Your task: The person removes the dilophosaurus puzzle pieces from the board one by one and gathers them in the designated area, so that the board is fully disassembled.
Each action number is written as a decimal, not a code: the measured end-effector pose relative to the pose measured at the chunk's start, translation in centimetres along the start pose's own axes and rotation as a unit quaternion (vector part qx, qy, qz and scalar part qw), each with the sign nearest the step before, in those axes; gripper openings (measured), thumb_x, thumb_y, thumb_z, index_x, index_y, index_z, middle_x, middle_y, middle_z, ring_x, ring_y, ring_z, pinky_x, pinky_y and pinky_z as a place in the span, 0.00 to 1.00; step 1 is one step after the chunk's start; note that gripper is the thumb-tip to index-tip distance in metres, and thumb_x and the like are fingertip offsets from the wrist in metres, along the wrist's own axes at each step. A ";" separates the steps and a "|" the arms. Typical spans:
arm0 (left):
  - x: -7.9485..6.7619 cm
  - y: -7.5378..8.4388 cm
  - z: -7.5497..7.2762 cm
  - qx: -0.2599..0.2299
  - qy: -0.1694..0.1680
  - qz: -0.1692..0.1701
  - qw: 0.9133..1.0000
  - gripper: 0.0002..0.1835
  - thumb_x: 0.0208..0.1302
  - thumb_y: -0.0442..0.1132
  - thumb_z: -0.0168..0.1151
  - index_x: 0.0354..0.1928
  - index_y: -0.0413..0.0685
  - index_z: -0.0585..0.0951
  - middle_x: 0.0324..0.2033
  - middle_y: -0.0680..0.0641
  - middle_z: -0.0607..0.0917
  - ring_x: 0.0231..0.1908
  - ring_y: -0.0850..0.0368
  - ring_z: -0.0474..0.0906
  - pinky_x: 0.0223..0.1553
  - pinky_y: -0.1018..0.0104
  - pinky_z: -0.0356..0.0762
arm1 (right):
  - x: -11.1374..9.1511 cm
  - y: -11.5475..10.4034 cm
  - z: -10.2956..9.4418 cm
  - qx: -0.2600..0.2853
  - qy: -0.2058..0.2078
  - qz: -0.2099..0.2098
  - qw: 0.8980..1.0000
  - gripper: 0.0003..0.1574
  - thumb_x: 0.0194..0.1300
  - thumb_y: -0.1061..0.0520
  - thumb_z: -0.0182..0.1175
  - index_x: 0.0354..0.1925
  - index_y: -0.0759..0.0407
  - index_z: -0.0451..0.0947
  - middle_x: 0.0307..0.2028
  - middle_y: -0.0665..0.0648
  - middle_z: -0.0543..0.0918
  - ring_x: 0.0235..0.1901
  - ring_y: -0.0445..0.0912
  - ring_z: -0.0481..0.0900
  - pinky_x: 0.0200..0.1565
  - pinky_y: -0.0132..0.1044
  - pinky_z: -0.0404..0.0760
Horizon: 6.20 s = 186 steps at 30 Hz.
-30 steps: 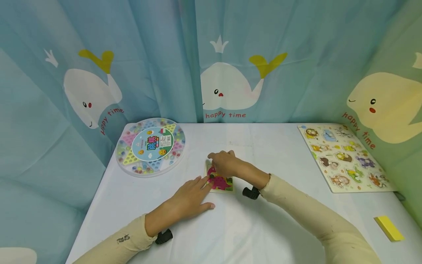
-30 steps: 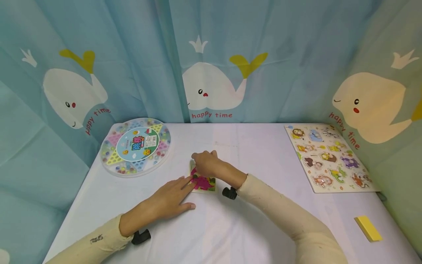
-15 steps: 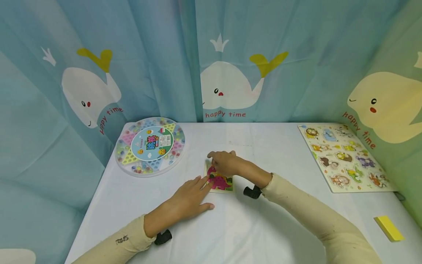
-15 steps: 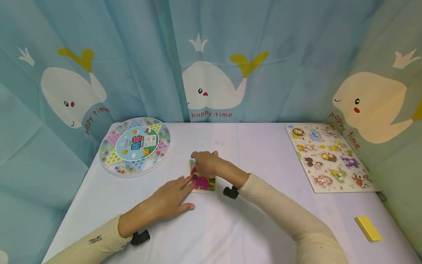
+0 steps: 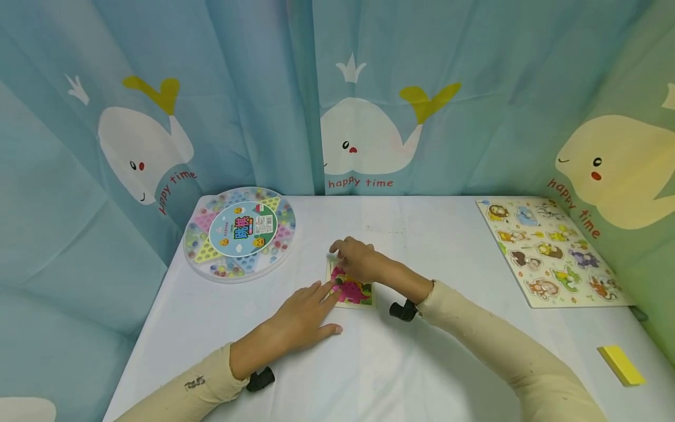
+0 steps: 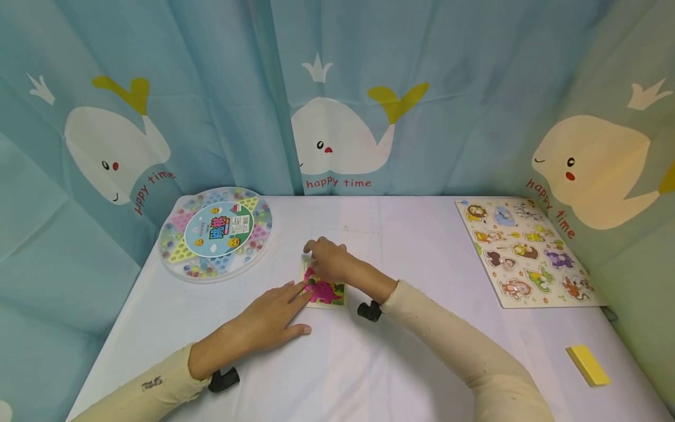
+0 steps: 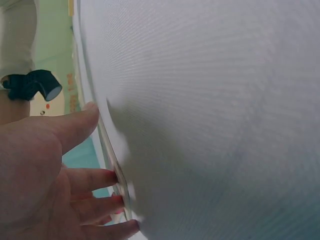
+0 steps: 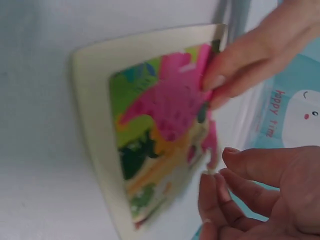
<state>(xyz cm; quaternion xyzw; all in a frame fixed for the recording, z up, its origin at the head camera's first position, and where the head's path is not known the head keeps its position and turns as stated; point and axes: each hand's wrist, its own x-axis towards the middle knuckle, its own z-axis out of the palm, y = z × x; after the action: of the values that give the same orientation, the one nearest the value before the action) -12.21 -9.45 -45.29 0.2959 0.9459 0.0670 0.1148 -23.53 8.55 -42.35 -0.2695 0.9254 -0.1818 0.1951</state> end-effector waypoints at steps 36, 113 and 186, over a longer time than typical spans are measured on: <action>-0.3 0.2 0.3 -0.063 -0.007 -0.014 0.998 0.42 0.74 0.59 0.64 0.80 0.45 0.65 0.81 0.41 0.62 0.80 0.38 0.57 0.75 0.35 0.62 | -6.2 12.1 -4.3 0.122 0.054 -0.004 0.991 0.06 0.73 0.68 0.61 0.46 0.64 0.83 0.39 0.60 0.84 0.39 0.49 0.82 0.41 0.39 0.81; -0.2 0.0 0.7 -0.055 -0.003 -0.009 0.998 0.41 0.75 0.60 0.62 0.81 0.46 0.64 0.81 0.41 0.61 0.80 0.38 0.57 0.74 0.34 0.64 | -4.1 1.6 3.0 -0.128 0.108 -0.008 0.986 0.28 0.69 0.64 0.68 0.66 0.55 0.80 0.57 0.60 0.79 0.62 0.59 0.74 0.63 0.65 0.70; 1.0 1.5 0.7 -0.013 -0.006 -0.031 0.999 0.48 0.69 0.67 0.65 0.82 0.50 0.64 0.78 0.39 0.65 0.75 0.34 0.64 0.68 0.34 0.72 | -8.5 16.6 -3.1 0.048 0.124 0.040 0.990 0.05 0.72 0.69 0.62 0.42 0.64 0.83 0.39 0.61 0.83 0.42 0.54 0.76 0.50 0.52 0.77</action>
<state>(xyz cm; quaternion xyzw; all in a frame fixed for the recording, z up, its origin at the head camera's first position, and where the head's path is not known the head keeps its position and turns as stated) -12.03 -7.63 -45.82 0.2655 0.9529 0.0740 0.1267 -25.48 27.19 -44.81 -0.1978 0.9428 -0.2496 0.0985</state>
